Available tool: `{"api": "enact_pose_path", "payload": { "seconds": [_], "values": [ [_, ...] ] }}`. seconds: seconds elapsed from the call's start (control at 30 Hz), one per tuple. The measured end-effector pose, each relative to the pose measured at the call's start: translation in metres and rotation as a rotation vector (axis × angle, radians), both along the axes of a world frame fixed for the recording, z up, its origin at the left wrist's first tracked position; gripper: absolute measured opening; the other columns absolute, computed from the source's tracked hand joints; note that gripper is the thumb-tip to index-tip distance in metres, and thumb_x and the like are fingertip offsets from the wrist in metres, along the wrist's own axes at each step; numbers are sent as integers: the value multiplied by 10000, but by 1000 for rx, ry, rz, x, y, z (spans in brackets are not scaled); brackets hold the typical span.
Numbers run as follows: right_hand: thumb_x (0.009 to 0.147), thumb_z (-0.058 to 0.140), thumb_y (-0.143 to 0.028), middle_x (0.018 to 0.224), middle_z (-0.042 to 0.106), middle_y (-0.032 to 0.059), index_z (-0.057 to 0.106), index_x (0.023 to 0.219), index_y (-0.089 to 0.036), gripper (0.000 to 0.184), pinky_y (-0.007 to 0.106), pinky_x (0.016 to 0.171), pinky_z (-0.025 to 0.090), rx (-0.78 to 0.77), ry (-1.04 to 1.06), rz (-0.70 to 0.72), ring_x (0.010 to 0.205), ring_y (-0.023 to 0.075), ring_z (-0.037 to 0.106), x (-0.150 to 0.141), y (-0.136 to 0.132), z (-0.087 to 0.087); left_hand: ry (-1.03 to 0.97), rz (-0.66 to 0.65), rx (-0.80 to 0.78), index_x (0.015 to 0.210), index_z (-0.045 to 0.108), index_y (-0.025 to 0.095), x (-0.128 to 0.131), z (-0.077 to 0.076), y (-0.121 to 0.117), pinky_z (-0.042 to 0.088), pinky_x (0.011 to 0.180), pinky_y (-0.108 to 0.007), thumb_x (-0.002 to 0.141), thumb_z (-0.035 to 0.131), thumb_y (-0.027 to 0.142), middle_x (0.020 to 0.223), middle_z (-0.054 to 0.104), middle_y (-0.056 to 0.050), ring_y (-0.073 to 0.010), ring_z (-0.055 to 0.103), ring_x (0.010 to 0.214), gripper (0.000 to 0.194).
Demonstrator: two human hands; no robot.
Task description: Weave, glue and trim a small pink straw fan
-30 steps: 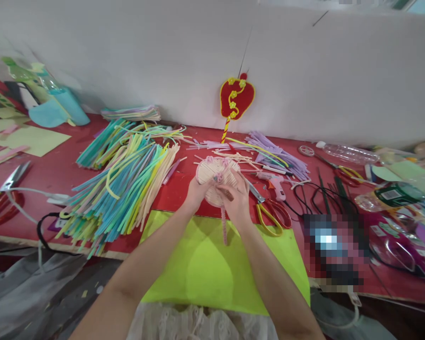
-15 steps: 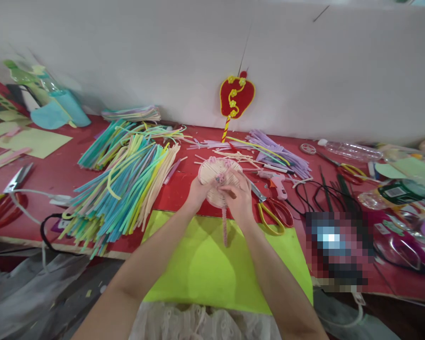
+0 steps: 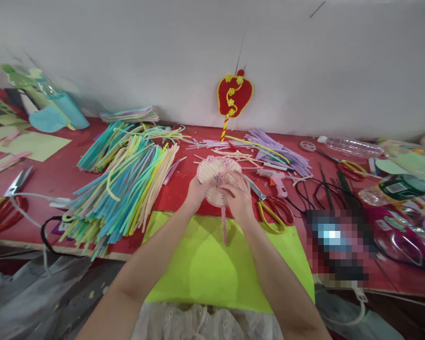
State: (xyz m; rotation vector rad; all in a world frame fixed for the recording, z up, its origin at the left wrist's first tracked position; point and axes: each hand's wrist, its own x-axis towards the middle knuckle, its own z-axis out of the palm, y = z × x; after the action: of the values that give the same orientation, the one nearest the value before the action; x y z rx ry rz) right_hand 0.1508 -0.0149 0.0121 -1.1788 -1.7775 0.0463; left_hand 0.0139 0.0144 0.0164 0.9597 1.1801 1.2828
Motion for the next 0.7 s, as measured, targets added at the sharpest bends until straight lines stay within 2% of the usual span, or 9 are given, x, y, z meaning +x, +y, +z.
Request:
{"api": "enact_pose_path", "payload": {
  "seconds": [0.4,0.7],
  "values": [
    [803,562,-199,1148,587,36,667,756,-235,121,442,955,419,100,-112,55,1169,213,436,4,3,3,-17,-41,20,983,644,104,0,0,-1,475,805,-358,586,724,315,1021,660,-140,-244,622,905,457],
    [814,550,-211,1149,590,24,658,757,-240,126,431,959,412,83,-156,58,1159,210,450,5,3,7,-13,-51,-3,981,643,114,0,-3,0,479,800,-346,578,731,329,1010,665,-126,-245,618,908,465]
  ]
}}
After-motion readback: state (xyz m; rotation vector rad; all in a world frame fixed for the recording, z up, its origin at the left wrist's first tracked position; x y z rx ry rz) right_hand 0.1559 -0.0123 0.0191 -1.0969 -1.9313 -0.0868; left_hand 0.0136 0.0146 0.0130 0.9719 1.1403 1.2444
